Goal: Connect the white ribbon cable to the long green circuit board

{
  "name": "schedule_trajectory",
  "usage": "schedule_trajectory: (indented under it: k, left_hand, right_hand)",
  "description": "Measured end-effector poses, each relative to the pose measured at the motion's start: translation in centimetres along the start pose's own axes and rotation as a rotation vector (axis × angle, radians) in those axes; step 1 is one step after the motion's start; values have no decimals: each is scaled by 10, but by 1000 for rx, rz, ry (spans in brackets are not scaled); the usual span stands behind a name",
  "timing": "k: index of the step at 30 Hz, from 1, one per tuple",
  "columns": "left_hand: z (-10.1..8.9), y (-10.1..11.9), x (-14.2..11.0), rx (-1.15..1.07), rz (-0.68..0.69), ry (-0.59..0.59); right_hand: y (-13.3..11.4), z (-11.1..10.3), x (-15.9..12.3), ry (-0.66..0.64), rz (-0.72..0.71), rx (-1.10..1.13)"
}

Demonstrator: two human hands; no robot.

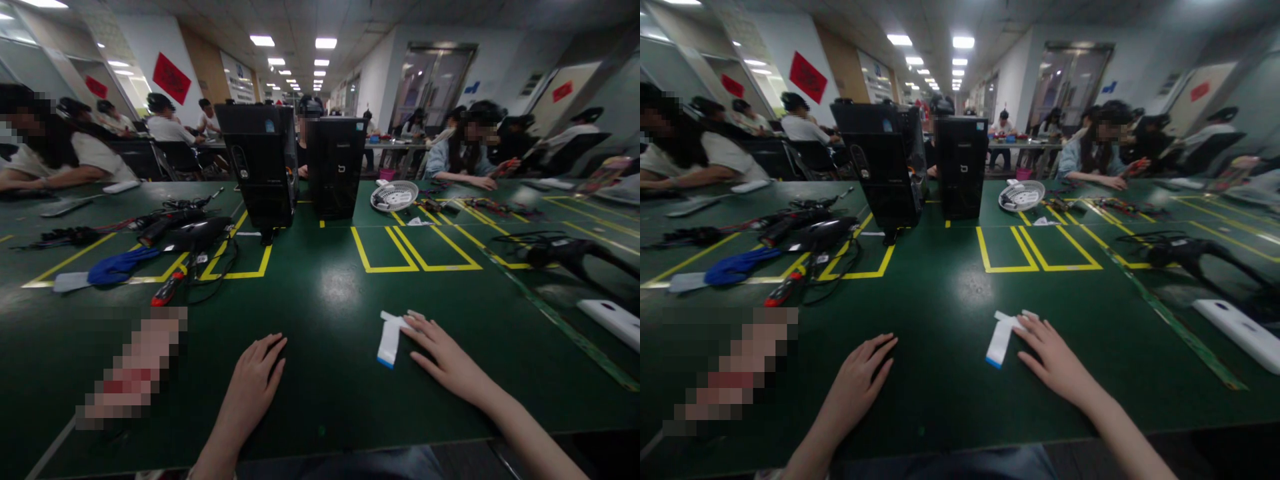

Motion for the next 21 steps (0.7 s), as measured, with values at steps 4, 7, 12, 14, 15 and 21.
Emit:
schedule_trajectory:
  k: [4, 7, 12, 14, 15, 21]
  left_hand:
    - [0, 0, 0, 1, -3, 4]
    - [-1, 1, 0, 3, 1, 6]
    - [-1, 0, 1, 6, -11, -4]
    - [1, -1, 1, 8, -16, -18]
    - [1, -1, 1, 10, -17, -24]
    - [0, 0, 1, 13, -6, -12]
  right_hand:
    - [-90, 37, 22, -263, -170, 111]
    - [-129, 51, 31, -367, -243, 183]
    - [-152, 66, 44, -412, -300, 217]
    - [-155, 68, 47, -418, -318, 226]
    - [-157, 69, 48, -420, -327, 234]
    - [-160, 69, 47, -453, -373, 244]
Point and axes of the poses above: each hand's wrist, its own x-axis towards the middle knuckle, its own z-axis out of the palm, y = z × x, the point moved 10 cm from there along x, towards the middle knuckle, and after that the axes turned 15 degrees about x, right-handed, at the moved point
